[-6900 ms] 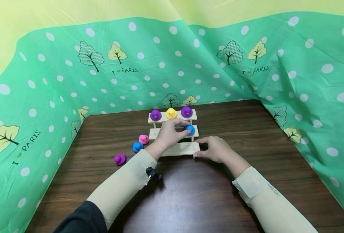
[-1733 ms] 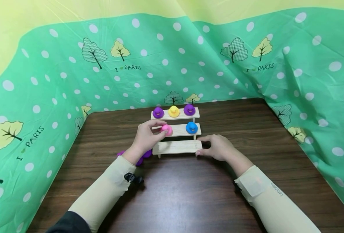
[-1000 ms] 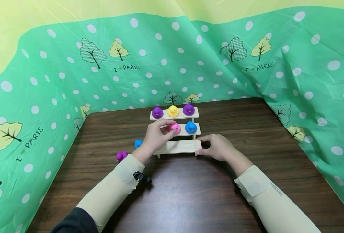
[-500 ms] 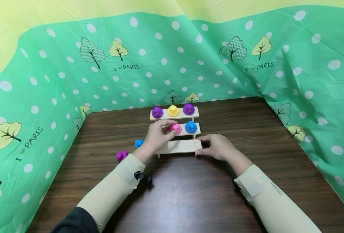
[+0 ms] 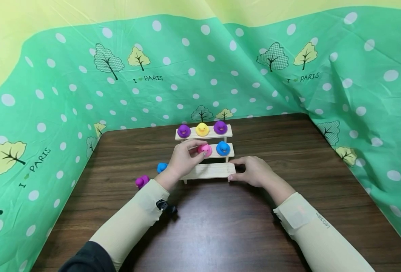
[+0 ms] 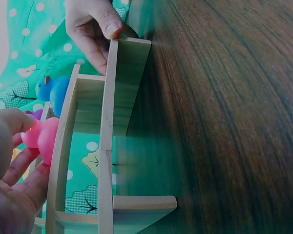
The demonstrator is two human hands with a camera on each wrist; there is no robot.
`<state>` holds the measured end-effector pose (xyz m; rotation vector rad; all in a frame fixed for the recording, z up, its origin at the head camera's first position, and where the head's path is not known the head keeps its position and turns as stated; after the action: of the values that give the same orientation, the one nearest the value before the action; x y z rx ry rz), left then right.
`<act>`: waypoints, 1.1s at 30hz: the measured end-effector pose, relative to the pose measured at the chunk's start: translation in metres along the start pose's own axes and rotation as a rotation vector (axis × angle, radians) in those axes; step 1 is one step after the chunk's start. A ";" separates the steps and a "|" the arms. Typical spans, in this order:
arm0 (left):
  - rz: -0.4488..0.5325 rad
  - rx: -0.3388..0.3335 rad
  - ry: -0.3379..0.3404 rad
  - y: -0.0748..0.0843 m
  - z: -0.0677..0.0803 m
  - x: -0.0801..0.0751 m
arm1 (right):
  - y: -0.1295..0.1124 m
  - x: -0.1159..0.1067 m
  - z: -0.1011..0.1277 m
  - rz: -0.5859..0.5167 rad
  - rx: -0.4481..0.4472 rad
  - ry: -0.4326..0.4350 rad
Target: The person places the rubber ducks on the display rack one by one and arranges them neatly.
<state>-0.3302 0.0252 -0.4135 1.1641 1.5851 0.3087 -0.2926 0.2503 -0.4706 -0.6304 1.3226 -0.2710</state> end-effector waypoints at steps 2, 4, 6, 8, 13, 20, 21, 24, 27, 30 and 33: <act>0.015 -0.001 -0.004 0.000 0.000 0.000 | 0.001 0.000 0.000 0.000 0.007 -0.004; 0.031 0.002 -0.003 0.000 0.001 -0.001 | 0.001 0.001 0.000 0.003 0.015 -0.010; 0.045 0.011 0.003 0.000 0.001 -0.003 | 0.002 0.001 0.000 0.006 0.022 -0.015; 0.054 0.027 0.013 -0.001 0.002 -0.007 | 0.003 0.001 0.000 0.009 0.028 -0.017; 0.060 0.064 0.045 -0.005 0.008 -0.021 | 0.003 0.002 0.000 0.006 0.030 -0.017; 0.031 0.051 0.084 -0.021 0.026 -0.054 | 0.002 0.001 -0.001 0.004 0.025 -0.007; 0.027 0.042 0.090 -0.024 0.029 -0.060 | 0.002 0.001 -0.001 0.004 0.026 -0.007; 0.035 -0.004 0.108 -0.037 0.040 -0.078 | 0.001 0.001 -0.001 0.006 0.026 -0.009; 0.061 -0.058 0.127 -0.049 0.052 -0.097 | 0.000 0.001 -0.002 0.006 0.029 -0.010; 0.061 -0.104 0.130 -0.061 0.062 -0.112 | 0.000 0.001 -0.002 0.004 0.025 -0.008; 0.025 -0.134 0.110 -0.075 0.073 -0.124 | 0.000 0.001 -0.002 -0.001 0.020 -0.007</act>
<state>-0.3157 -0.1358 -0.4194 1.0799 1.6202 0.4952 -0.2940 0.2496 -0.4720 -0.6146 1.3120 -0.2820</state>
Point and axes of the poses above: each hand's wrist, its own z-axis away from the middle knuckle, its own x-axis out of the palm, y = z × x, the point moved 8 cm from there along -z, towards the middle knuckle, and after that the axes turned 5 degrees about -z, right-handed, at the moved point
